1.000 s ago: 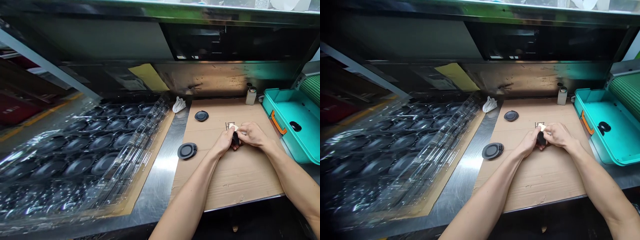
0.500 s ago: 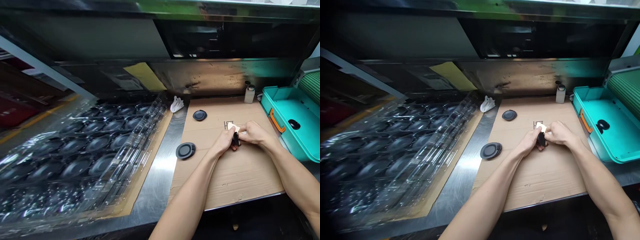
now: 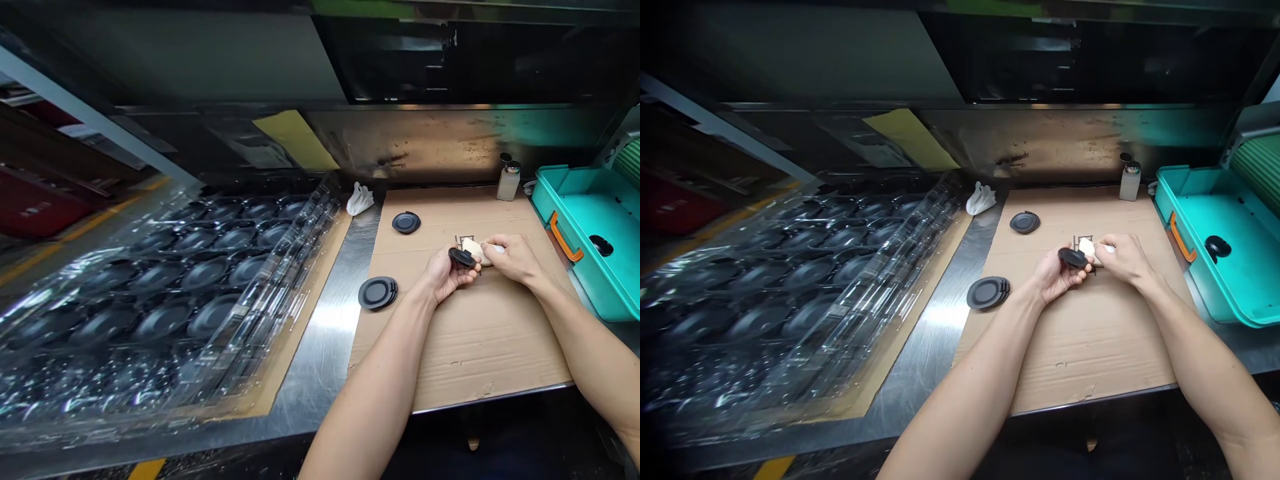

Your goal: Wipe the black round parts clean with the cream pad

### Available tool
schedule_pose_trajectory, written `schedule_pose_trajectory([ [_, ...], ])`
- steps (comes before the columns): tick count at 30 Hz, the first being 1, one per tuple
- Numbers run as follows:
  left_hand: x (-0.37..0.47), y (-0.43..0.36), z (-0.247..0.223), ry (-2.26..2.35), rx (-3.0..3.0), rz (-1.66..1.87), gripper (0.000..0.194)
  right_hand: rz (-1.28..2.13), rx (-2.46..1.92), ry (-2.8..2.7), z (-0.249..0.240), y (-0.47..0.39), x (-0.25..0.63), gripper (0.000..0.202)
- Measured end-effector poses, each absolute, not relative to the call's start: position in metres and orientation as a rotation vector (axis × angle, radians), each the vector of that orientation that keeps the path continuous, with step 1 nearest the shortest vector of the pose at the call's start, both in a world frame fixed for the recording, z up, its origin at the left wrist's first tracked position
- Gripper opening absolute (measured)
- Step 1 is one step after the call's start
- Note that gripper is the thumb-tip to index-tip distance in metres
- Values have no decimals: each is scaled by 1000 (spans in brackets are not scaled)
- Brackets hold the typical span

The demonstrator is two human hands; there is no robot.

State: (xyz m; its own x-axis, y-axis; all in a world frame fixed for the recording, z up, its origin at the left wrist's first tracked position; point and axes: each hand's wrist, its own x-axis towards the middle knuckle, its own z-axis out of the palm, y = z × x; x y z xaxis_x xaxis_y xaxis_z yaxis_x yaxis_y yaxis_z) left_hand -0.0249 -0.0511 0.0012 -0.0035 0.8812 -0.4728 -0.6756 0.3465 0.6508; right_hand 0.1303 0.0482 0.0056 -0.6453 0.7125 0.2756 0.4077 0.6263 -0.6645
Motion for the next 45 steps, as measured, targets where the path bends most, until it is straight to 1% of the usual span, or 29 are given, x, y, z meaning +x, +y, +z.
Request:
schedule_pose_trajectory([
  [9, -22, -52, -2, 972, 321, 1255, 60, 787, -823, -2357, 8, 42, 129, 21],
  [13, -13, -55, -3, 1063, 468, 1271, 52, 799, -741, -2413, 10, 38, 128, 19],
  [15, -12, -57, -4, 1058, 502, 1284, 51, 765, -776, -2351, 10, 40, 129, 21],
  [18, -17, -57, -6, 902, 424, 1327, 57, 626, -927, -2197, 8, 49, 134, 25],
  [20, -23, -56, -7, 799, 327, 1384, 57, 489, -1043, -2173, 7, 56, 138, 27],
  [23, -30, -55, -8, 701, 211, 1503, 54, 169, -1168, -2259, 4, 60, 143, 28],
  [25, -32, -54, -9, 671, 175, 1559, 51, 4, -1094, -2372, 2, 57, 143, 30],
  [26, -32, -54, -9, 669, 166, 1577, 49, -17, -999, -2458, 1, 54, 143, 32],
  [28, -33, -54, -10, 681, 158, 1604, 45, 56, -783, -2650, -2, 48, 141, 35],
  [30, -33, -54, -10, 680, 158, 1636, 40, 164, -695, -2761, -5, 44, 137, 30],
  [32, -32, -53, -11, 663, 168, 1684, 36, 232, -779, -2698, -8, 42, 132, 27],
  [35, -26, -50, -12, 658, 179, 1754, 32, 314, -887, -2443, -11, 34, 124, 30],
  [38, -21, -48, -13, 652, 164, 1773, 27, 377, -722, -2415, -11, 14, 115, 30],
  [41, -22, -48, -13, 622, 156, 1726, 27, 345, -514, -2526, -10, -5, 108, 29],
  [45, -27, -48, -14, 637, 146, 1757, 29, 208, -736, -2512, -10, -9, 105, 30],
])
